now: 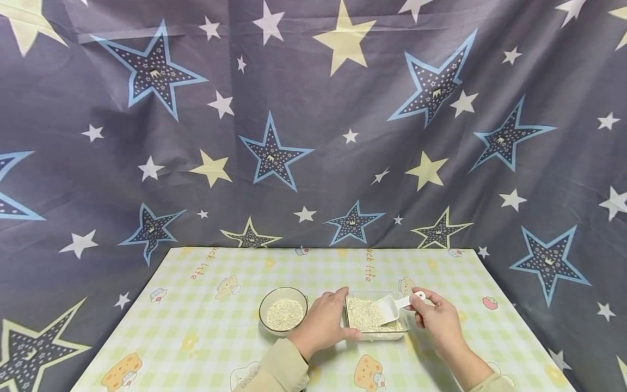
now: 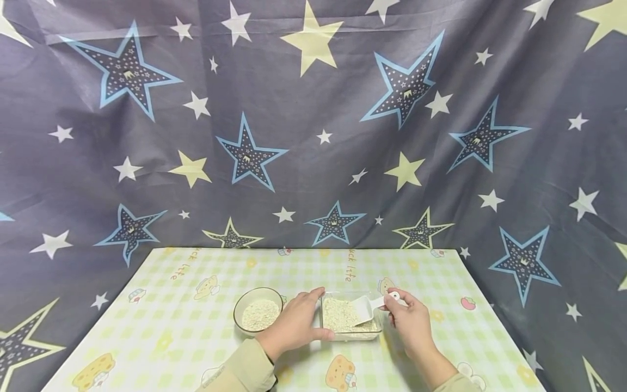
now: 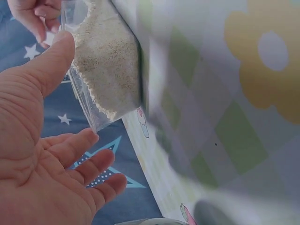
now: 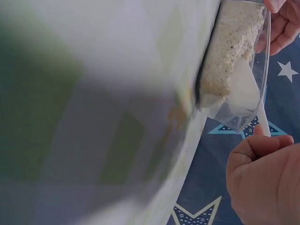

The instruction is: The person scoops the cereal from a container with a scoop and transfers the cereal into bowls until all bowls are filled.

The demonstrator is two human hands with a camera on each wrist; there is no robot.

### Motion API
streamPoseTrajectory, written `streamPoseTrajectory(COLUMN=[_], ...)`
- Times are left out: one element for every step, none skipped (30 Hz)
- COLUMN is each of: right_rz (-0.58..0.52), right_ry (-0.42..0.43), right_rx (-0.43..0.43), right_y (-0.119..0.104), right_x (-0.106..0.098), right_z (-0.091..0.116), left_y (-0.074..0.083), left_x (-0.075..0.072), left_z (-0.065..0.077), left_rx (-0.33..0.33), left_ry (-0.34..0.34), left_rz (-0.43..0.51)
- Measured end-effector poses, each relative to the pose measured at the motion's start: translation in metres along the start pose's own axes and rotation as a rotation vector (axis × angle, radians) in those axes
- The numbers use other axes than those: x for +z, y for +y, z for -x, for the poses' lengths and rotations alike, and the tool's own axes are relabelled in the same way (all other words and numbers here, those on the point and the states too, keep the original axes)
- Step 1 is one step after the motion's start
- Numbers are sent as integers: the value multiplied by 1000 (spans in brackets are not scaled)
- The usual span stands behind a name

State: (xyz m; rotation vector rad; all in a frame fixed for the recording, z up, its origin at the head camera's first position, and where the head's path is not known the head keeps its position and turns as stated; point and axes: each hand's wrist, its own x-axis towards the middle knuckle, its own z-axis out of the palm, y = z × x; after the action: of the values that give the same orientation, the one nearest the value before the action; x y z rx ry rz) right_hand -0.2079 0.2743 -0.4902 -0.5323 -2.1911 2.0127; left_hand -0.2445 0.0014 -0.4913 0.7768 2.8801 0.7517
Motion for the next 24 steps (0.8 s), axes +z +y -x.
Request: streamPoseTrajectory(right_rz=[-14,-31,-46,-66,-91,-122,-153,-186,-226,-276,-325,-370,-411,-455,-504,-548,-583,-612,-635,-657,-672,-680,-679,-673], right_ry=[3,2,4,6,7,6,-5,-17,-30,-47,-66,-86,-107,-127,-144,-161,-178,-194,-208,-216,-216,-219,-220,-222], right_rx=[7,12,21,33,44,59,70,85,102,119,135,154,171,190,211,231,248,264,278,290,297,300,295,289], right_y=[2,3,4,5,6,7,7,8,8,9,10,10,11,11,12,12,12,12,13,13,13,13,13,13], right_x=[0,0,-1,-2,-4,-5,-7,-9,-11,-13,-15,-16,-18,-20,-22,-22,-23,-23,-23,-22,-20,-19,-17,-15], right_z=[0,0,0,0,0,0,0,0,-1,-1,-2,-3,-3,-4,-5,-5,-5,-5,-5,-5,-5,-6,-6,-6], left_y=[0,0,0,0,0,0,-1,-1,-1,-1,-1,-1,-1,-1,-1,-1,-1,-1,-1,-1,-1,0,0,0], left_x=[0,0,0,0,-1,-1,-1,-1,-1,-1,0,0,0,1,1,1,1,1,1,1,1,1,1,1], left_z=[0,0,0,0,0,0,0,0,0,0,0,0,0,0,0,0,0,0,0,0,-1,-1,-1,-1], left_rx=[-1,-3,-4,-5,-6,-7,-7,-8,-9,-10,-10,-11,-11,-11,-11,-11,-12,-13,-14,-15,-17,-18,-18,-16], left_ry=[-1,-2,-3,-5,-9,-13,-16,-17,-17,-17,-16,-13,-10,-8,-7,-7,-6,-7,-8,-8,-8,-9,-10,-11], left_rz=[1,2,5,9,12,17,20,22,25,26,26,24,22,21,21,20,19,21,23,24,26,27,27,26])
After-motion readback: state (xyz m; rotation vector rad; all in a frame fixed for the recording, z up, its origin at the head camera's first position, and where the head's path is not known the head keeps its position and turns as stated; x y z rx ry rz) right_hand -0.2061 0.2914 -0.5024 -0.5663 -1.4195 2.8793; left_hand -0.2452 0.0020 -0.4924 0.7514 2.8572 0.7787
